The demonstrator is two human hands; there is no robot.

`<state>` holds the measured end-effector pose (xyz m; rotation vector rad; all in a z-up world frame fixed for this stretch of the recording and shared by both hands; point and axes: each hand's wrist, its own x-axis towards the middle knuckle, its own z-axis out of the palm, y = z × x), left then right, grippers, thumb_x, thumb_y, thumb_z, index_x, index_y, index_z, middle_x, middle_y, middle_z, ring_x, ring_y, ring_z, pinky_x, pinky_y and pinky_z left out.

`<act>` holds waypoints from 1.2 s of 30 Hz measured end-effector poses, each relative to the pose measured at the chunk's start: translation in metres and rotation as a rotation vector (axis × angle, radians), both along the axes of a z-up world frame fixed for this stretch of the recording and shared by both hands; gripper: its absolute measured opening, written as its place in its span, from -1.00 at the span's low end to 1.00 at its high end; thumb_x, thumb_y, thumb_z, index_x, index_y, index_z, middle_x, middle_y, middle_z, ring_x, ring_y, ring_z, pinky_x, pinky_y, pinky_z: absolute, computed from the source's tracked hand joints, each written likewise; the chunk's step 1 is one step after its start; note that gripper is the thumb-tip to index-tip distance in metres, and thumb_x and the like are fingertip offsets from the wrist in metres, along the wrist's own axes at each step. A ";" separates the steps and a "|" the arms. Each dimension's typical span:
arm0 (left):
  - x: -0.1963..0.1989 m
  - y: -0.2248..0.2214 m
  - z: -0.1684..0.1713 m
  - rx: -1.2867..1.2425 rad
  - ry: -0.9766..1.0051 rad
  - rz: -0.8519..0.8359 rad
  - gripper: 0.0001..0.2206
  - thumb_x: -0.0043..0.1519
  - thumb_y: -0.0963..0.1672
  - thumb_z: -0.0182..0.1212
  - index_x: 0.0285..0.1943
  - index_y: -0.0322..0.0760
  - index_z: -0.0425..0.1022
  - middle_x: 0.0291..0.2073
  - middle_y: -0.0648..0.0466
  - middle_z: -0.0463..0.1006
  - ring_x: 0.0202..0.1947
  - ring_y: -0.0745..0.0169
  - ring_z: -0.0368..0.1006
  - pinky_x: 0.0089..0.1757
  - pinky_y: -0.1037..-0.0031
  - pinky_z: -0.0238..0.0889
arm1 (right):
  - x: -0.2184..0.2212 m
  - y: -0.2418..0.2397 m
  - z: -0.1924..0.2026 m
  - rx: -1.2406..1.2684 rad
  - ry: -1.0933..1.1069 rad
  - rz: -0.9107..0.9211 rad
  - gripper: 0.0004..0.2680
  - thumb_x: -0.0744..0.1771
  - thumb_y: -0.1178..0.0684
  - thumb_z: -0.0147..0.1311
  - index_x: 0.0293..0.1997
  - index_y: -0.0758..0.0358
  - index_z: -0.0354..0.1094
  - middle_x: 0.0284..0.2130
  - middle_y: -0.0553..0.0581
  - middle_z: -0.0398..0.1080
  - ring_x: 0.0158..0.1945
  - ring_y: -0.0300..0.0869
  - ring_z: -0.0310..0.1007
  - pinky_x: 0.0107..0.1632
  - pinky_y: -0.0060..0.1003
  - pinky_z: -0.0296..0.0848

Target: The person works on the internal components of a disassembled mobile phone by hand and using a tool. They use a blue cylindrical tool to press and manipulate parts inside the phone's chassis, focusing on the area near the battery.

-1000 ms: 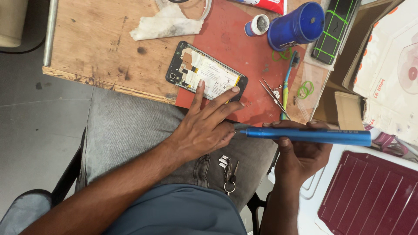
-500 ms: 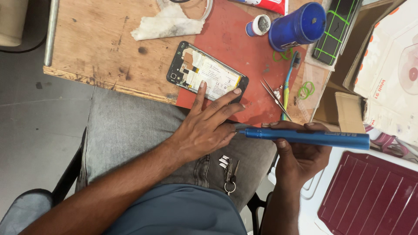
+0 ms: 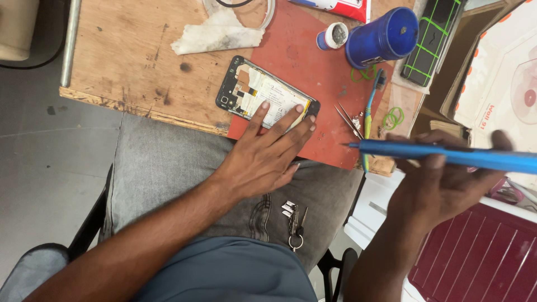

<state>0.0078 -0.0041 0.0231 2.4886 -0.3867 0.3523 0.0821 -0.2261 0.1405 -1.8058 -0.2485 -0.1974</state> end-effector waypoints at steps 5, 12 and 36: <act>-0.001 -0.003 0.002 0.080 -0.007 0.020 -0.39 0.12 -0.02 0.24 0.39 -0.31 0.41 0.42 0.05 0.28 0.51 0.06 0.00 0.38 -0.20 -0.28 | 0.023 0.000 -0.001 0.000 -0.098 0.017 -0.34 0.57 0.17 0.15 0.59 0.05 -0.64 -0.14 0.37 0.46 -0.13 0.06 0.62 -0.02 -0.07 0.68; -0.001 0.003 0.001 0.013 0.010 0.002 -0.39 0.09 -0.06 0.24 0.40 -0.29 0.43 0.45 0.05 0.28 0.53 0.07 -0.02 0.41 -0.23 -0.30 | 0.020 0.046 -0.002 0.133 -0.037 -0.079 -0.21 0.38 0.38 0.14 0.49 0.08 -0.74 -0.14 0.38 0.46 -0.16 0.06 0.65 -0.03 -0.10 0.71; -0.001 0.003 0.004 -0.011 0.058 -0.039 -0.37 0.02 -0.05 0.29 0.33 -0.36 0.45 0.41 0.00 0.29 0.51 0.00 -0.02 0.35 -0.30 -0.32 | 0.021 0.053 -0.024 -0.306 -0.299 0.213 -0.31 0.52 0.41 0.15 0.47 -0.27 -0.52 -0.04 0.36 0.45 -0.06 -0.03 0.55 -0.01 -0.31 0.57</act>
